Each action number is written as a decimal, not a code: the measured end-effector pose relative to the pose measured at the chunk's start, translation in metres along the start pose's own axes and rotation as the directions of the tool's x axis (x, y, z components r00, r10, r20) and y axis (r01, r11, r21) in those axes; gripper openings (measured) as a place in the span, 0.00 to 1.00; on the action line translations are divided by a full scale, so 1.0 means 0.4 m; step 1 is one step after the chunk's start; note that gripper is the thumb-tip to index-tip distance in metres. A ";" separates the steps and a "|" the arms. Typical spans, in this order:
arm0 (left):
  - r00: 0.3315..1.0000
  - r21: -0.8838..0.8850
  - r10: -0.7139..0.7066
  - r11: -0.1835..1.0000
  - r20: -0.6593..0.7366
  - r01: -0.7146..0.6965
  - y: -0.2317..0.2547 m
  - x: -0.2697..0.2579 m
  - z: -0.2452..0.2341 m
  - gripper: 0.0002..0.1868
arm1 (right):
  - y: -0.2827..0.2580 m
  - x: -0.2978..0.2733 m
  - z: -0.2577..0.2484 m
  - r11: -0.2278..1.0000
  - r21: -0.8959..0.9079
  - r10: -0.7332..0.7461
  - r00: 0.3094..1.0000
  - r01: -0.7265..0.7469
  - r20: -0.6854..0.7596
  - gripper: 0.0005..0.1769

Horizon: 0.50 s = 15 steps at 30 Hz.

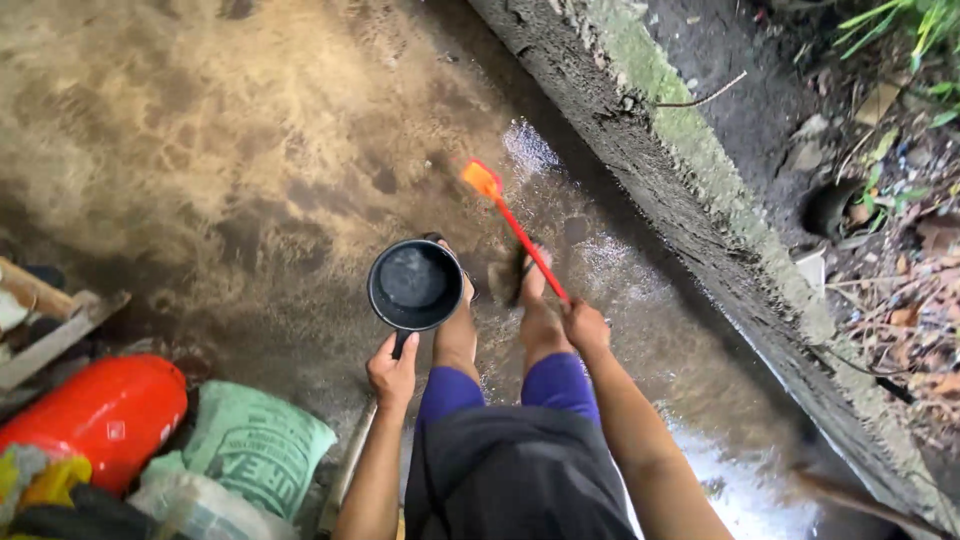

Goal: Scooping water from a bucket using a pot and ladle and pouring it along the base of a concrete wall.

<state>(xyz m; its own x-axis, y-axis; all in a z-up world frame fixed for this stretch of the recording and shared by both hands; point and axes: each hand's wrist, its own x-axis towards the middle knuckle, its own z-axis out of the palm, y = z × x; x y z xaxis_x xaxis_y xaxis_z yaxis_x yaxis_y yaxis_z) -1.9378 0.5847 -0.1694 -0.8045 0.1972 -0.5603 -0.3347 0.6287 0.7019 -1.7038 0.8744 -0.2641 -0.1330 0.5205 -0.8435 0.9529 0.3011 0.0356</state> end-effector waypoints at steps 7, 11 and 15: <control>0.999 0.111 0.003 0.994 0.041 -0.007 -0.015 0.114 0.143 0.12 | 0.242 0.179 -0.036 0.963 -0.014 0.270 0.963 -0.270 0.023 0.32; 0.998 0.094 -0.062 0.994 0.029 0.059 -0.053 0.133 0.238 0.12 | 0.243 0.368 -0.095 0.930 -0.140 0.346 0.938 -0.341 0.016 0.33; 0.991 -0.048 -0.125 0.991 -0.039 0.124 -0.096 0.137 0.347 0.13 | 0.063 0.636 -0.193 0.995 -0.023 0.098 0.995 -0.098 -0.018 0.32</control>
<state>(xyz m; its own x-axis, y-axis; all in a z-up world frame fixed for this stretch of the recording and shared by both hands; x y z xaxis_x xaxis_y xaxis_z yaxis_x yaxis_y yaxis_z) -1.9008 0.6760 -0.2881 -0.7745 0.0874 -0.6265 -0.4546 0.6118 0.6474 -1.7348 1.0759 -0.4363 -0.0442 0.5615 -0.8263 0.9548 0.2670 0.1303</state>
